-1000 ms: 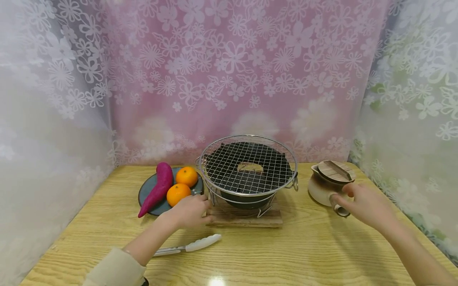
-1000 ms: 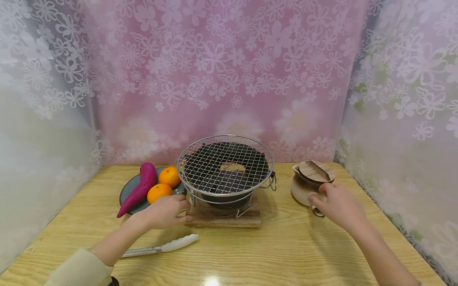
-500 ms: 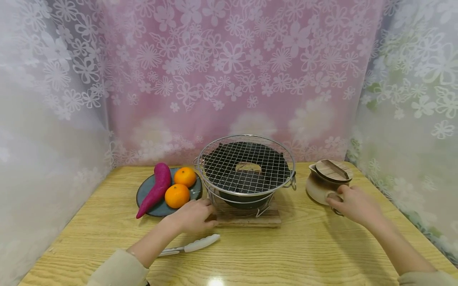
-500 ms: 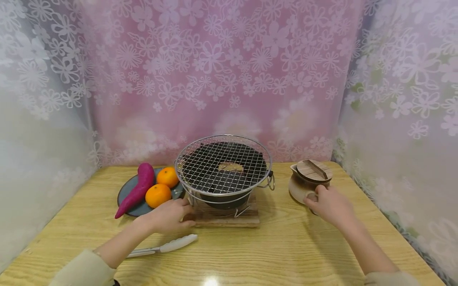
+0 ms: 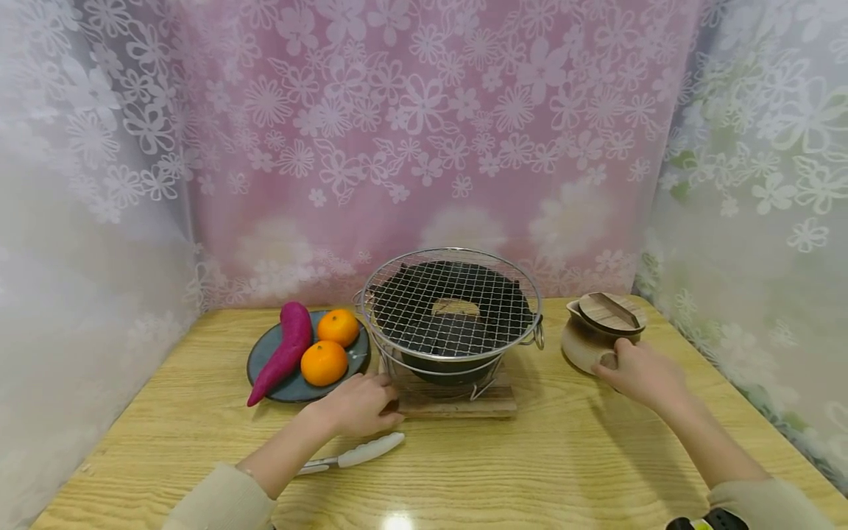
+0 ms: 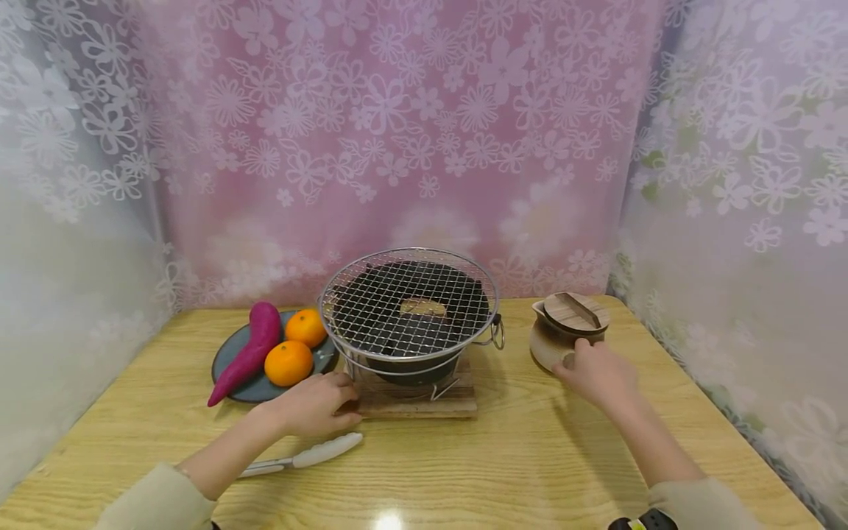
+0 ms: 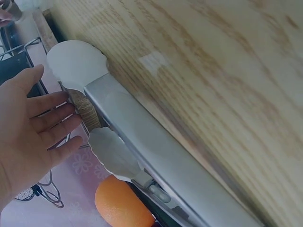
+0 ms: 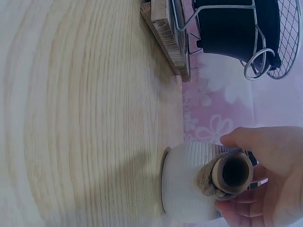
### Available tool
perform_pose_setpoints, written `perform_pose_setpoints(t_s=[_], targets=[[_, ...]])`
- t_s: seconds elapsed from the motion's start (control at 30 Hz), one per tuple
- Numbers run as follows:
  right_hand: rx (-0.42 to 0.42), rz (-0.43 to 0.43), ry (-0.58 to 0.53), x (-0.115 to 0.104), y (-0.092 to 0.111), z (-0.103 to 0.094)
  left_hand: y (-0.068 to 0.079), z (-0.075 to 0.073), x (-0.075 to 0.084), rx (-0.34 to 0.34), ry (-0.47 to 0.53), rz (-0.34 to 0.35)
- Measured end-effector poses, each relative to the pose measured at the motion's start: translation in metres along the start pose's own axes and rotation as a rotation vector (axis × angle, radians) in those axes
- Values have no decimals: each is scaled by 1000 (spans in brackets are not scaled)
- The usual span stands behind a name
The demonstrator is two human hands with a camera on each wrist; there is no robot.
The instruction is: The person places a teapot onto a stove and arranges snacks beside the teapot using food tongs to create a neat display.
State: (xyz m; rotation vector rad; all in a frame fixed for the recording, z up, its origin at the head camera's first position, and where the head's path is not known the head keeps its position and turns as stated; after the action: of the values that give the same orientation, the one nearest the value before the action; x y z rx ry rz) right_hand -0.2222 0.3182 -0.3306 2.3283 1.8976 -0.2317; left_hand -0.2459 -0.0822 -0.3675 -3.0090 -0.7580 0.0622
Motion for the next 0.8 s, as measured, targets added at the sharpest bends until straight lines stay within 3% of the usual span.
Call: perform_pose_setpoints(t_s=[0.4, 0.8], targets=[[-20, 101, 96, -2, -8, 5, -1, 3, 1, -9, -9, -4], [93, 128, 130, -10, -11, 14, -1, 6, -1, -7, -3, -22]])
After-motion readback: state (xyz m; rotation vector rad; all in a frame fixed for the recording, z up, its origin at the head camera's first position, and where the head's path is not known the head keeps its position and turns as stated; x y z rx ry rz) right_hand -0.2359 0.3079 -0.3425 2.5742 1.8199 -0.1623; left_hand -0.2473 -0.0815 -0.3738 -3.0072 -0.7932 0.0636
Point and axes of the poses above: each hand's wrist, its own y-axis away from the middle knuckle, its own z-axis out of the palm, x = y × z, the point moved 2 cm from there along -y, towards the middle knuckle, and after that the axes turned 13 degrees about z, right-handed, at the moved point
